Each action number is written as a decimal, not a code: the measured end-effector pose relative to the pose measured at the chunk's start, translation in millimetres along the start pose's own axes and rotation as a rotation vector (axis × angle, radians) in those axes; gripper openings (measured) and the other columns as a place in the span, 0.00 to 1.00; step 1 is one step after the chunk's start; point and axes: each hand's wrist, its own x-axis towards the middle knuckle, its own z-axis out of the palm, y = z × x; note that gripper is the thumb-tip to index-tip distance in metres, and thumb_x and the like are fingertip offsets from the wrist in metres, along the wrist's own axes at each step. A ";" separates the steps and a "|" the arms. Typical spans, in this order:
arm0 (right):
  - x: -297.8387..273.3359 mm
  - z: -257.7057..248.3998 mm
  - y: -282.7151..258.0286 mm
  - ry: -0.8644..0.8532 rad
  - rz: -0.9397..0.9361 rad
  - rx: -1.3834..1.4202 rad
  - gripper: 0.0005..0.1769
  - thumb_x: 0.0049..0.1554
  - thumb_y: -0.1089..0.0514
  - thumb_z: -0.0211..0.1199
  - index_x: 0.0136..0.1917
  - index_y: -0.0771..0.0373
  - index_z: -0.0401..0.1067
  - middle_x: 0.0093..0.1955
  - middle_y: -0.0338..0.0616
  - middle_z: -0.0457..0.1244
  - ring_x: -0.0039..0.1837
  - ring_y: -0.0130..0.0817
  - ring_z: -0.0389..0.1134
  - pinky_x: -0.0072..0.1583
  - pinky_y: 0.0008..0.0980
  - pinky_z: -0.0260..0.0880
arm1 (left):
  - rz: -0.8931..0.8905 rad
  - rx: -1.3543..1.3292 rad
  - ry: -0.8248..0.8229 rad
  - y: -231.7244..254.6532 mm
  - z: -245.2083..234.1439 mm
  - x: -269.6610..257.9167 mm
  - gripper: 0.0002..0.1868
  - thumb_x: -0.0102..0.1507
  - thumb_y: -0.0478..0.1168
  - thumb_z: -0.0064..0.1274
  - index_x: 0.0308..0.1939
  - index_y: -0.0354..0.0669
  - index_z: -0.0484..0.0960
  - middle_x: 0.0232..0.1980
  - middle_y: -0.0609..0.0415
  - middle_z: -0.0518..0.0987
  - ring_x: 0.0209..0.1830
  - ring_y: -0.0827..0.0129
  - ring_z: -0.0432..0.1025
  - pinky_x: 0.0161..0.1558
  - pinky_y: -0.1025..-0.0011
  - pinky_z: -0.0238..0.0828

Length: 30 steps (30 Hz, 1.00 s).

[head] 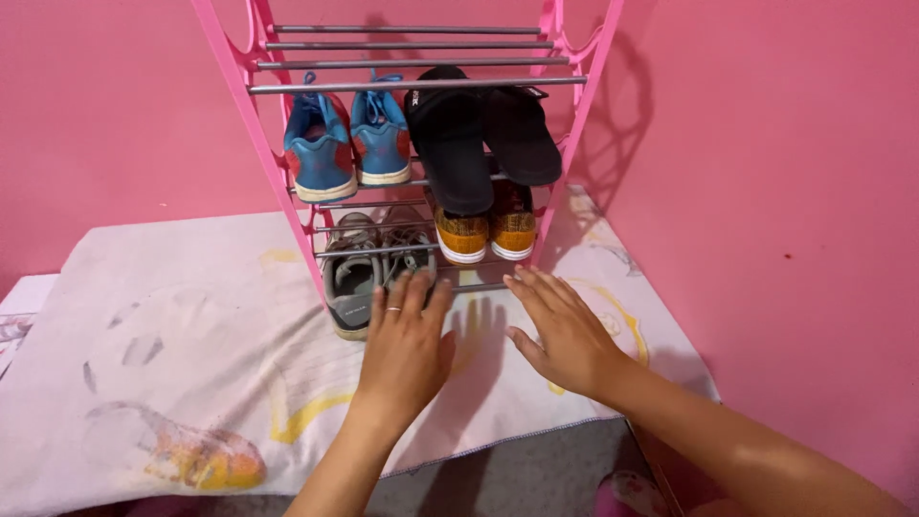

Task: Organizing various pairs of shoes and sandals on a pink plastic shoe rack.

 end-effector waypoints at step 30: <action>80.3 15.8 57.0 0.220 0.076 -0.024 0.44 0.53 0.53 0.68 0.77 0.69 0.56 0.78 0.66 0.51 0.78 0.62 0.50 0.76 0.49 0.49 | -0.123 -0.246 0.052 -3.3 60.9 91.7 0.38 0.57 0.42 0.59 0.70 0.38 0.64 0.70 0.33 0.65 0.56 0.33 0.71 0.54 0.47 0.72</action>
